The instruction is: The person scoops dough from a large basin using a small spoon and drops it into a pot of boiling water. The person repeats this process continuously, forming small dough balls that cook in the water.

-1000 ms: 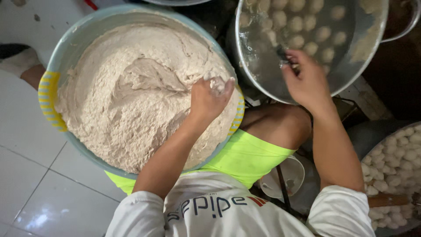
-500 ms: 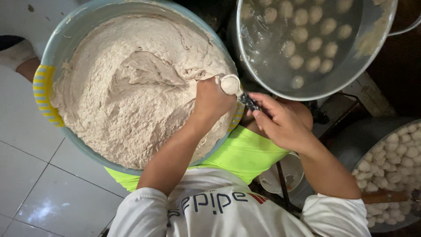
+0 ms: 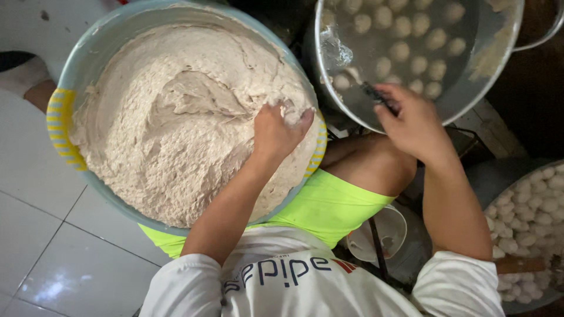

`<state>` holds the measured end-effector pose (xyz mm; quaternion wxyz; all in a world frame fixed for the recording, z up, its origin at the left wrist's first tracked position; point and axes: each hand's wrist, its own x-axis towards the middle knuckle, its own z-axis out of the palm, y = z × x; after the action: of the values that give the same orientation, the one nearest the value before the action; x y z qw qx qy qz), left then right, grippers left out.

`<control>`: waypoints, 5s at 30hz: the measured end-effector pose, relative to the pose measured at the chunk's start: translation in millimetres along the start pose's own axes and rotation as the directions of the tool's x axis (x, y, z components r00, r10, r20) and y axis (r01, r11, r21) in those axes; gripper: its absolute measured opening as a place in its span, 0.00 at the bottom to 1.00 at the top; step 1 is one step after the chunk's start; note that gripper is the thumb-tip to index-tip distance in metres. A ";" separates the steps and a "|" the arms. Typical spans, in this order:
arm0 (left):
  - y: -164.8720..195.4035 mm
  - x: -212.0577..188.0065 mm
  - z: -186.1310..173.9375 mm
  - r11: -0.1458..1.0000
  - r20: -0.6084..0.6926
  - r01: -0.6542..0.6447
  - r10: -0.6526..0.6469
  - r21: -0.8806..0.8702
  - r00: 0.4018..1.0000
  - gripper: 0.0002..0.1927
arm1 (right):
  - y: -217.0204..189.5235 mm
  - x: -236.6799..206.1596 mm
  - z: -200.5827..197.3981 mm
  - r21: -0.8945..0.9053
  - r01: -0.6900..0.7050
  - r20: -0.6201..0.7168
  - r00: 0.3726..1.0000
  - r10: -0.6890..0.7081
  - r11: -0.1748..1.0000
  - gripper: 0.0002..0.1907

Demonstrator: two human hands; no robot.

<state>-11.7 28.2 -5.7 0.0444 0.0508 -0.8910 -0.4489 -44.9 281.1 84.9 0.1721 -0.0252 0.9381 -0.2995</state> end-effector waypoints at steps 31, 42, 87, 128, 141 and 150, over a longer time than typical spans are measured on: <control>-5.0 -6.2 4.2 0.999 0.004 0.021 -0.021 0.033 1.000 0.24 | 4.3 2.8 7.1 0.201 0.096 0.013 0.995 -0.100 0.975 0.22; -5.7 -10.6 14.1 0.930 -0.043 -0.075 0.064 -0.360 0.997 0.12 | -38.7 -47.4 27.2 0.199 -0.127 0.232 0.969 0.079 0.972 0.25; -14.8 20.7 -1.4 0.990 0.107 0.007 -0.023 0.141 0.994 0.26 | 25.1 25.6 0.1 0.351 0.009 -0.163 0.985 0.052 0.936 0.21; -4.2 5.6 17.6 0.923 -0.060 -0.049 0.028 -0.381 0.998 0.14 | -24.7 -27.6 26.3 0.526 -0.192 0.240 0.968 0.072 0.828 0.21; 2.1 16.1 7.1 0.976 0.041 0.092 -0.102 0.199 0.994 0.34 | -20.3 -26.7 18.4 0.621 -0.279 0.368 0.929 0.042 0.733 0.19; -13.6 6.8 19.1 0.998 -0.125 -0.024 0.030 0.052 0.992 0.21 | 6.7 3.8 5.0 0.124 -0.114 0.001 0.993 0.114 0.986 0.18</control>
<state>-20.2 34.5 -27.7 0.1050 0.0679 -0.8981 -0.4216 -46.4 283.2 76.1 0.1874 0.0401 0.9181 -0.3469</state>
